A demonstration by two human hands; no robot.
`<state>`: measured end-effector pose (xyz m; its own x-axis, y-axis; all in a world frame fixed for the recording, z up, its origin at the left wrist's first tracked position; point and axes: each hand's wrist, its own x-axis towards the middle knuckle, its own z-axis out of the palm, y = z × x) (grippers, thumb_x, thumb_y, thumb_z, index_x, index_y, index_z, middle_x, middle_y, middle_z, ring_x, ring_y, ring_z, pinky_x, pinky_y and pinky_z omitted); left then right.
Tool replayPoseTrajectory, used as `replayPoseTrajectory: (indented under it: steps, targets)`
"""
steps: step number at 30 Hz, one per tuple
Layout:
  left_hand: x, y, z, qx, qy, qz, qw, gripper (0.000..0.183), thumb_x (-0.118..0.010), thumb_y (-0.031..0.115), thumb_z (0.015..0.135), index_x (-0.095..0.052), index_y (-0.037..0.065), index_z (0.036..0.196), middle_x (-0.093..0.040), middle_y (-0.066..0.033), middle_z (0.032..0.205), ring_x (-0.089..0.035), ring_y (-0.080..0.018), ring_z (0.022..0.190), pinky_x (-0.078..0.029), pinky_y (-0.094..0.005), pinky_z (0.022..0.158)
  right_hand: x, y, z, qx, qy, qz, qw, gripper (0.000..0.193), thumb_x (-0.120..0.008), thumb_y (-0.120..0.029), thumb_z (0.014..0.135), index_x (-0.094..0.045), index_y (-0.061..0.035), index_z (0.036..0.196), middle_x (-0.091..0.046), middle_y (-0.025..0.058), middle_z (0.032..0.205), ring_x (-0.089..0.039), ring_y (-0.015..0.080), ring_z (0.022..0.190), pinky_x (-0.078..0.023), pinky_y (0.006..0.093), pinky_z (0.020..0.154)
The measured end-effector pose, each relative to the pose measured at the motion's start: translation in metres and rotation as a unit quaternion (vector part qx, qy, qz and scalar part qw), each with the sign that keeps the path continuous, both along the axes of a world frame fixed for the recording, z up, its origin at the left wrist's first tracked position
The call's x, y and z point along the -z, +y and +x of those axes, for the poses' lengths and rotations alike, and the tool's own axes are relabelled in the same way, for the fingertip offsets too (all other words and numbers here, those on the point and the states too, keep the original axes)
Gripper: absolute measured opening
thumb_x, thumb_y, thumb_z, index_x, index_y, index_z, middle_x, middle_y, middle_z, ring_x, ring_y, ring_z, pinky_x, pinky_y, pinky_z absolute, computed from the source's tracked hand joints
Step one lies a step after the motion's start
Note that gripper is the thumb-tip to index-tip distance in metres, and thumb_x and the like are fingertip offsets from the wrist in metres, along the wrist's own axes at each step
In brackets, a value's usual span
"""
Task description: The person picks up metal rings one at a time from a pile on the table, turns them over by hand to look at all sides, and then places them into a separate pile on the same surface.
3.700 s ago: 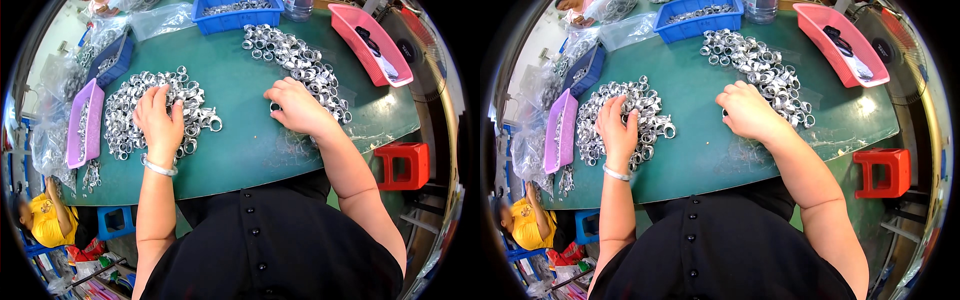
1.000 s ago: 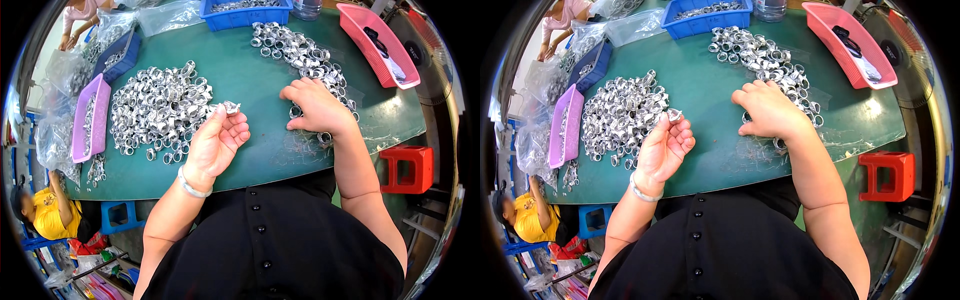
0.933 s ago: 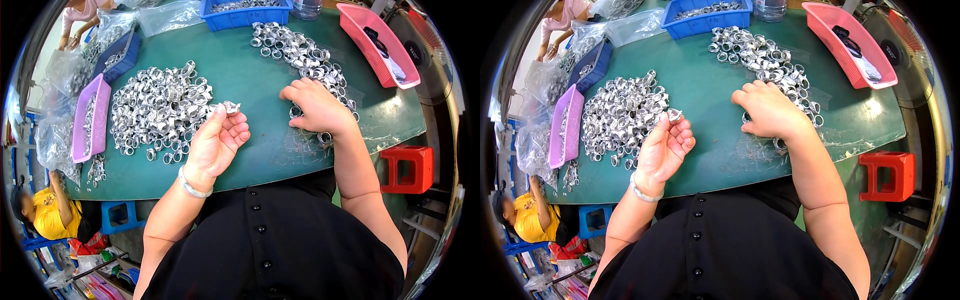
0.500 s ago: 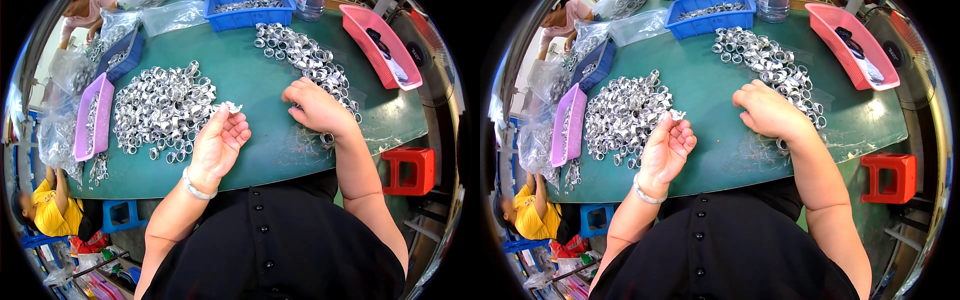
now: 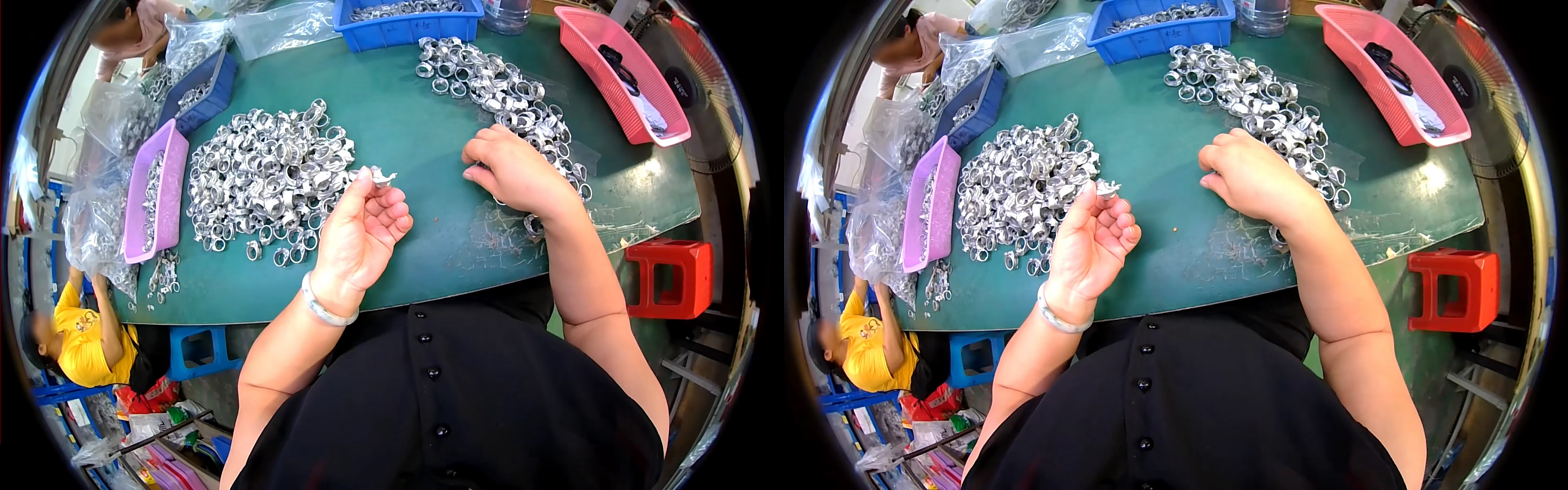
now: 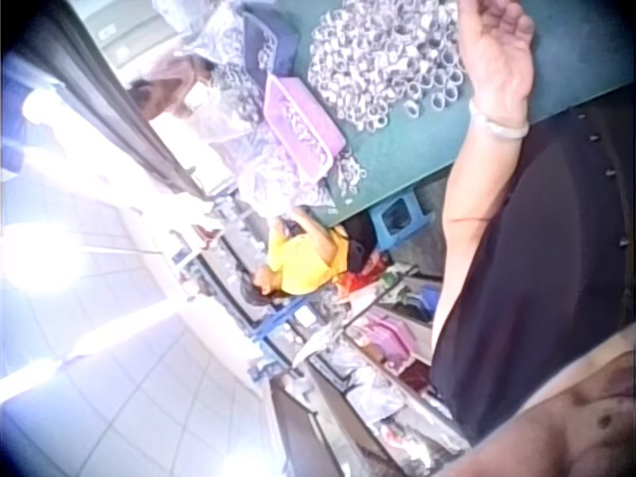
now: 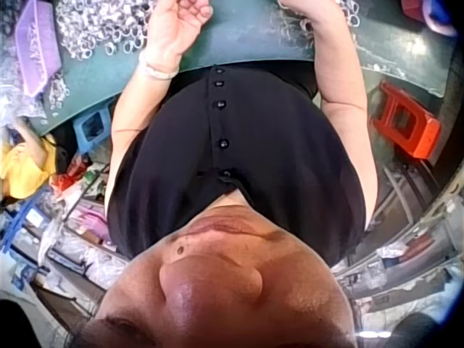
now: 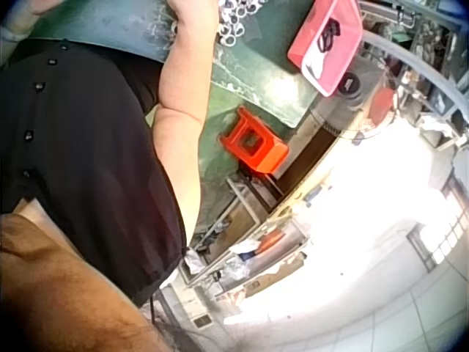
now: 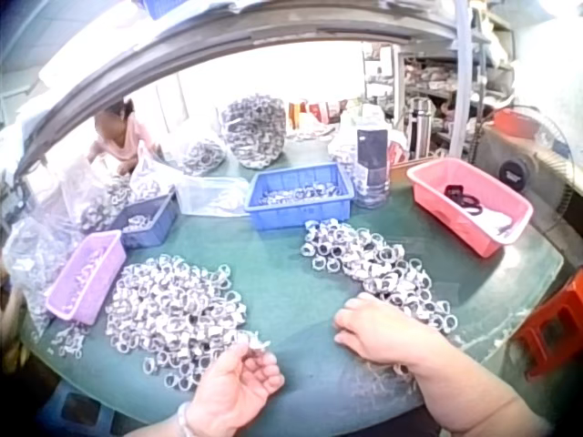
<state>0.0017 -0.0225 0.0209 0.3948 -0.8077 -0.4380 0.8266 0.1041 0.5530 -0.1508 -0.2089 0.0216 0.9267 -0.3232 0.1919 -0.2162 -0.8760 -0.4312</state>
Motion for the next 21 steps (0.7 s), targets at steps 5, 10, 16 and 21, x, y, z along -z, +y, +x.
replayPoseTrajectory:
  steps: [5,10,16,21]
  targets:
    - [0.002,0.001,0.002,0.017,0.008,-0.01,1.0,0.029,-0.059,0.032,0.092,-0.057,0.004,0.091,-0.061,-0.008,0.081,-0.057,-0.0176,0.072,-0.05,-0.032,0.068,0.0,0.0,0.0,0.003,0.007,0.001,1.0,0.014,-0.068,-0.014,0.079,-0.062,-0.0032,0.085,-0.059,0.0115,0.085,-0.054,0.0308,0.091,-0.046,0.0402,0.08]
    - [0.004,0.004,0.004,0.096,0.014,-0.102,0.99,0.032,-0.054,0.031,0.093,-0.057,0.001,0.106,-0.061,-0.0095,0.088,-0.057,-0.0182,0.076,-0.047,-0.0322,0.069,-0.005,0.001,-0.001,-0.003,0.033,0.018,0.999,0.021,-0.072,-0.018,0.076,-0.062,-0.0029,0.086,-0.059,0.0114,0.086,-0.054,0.0305,0.093,-0.047,0.0395,0.081]
    - [0.011,0.006,0.012,0.179,0.015,-0.237,0.955,0.038,-0.051,0.026,0.092,-0.053,-0.002,0.117,-0.059,-0.0111,0.093,-0.056,-0.0188,0.077,-0.043,-0.0315,0.068,-0.01,0.001,-0.002,-0.023,0.046,0.021,0.998,0.028,-0.076,-0.015,0.069,-0.061,-0.0028,0.089,-0.06,0.0109,0.089,-0.054,0.0299,0.095,-0.046,0.0386,0.082]
    - [0.013,0.005,0.015,0.202,0.0,-0.255,0.946,0.037,-0.051,0.023,0.091,-0.053,-0.003,0.117,-0.059,-0.0115,0.092,-0.056,-0.0201,0.077,-0.042,-0.0315,0.068,-0.005,-0.002,-0.005,-0.042,0.032,0.017,0.998,0.032,-0.075,-0.006,0.064,-0.06,-0.0026,0.092,-0.057,0.0098,0.088,-0.052,0.03,0.092,-0.044,0.0377,0.081]
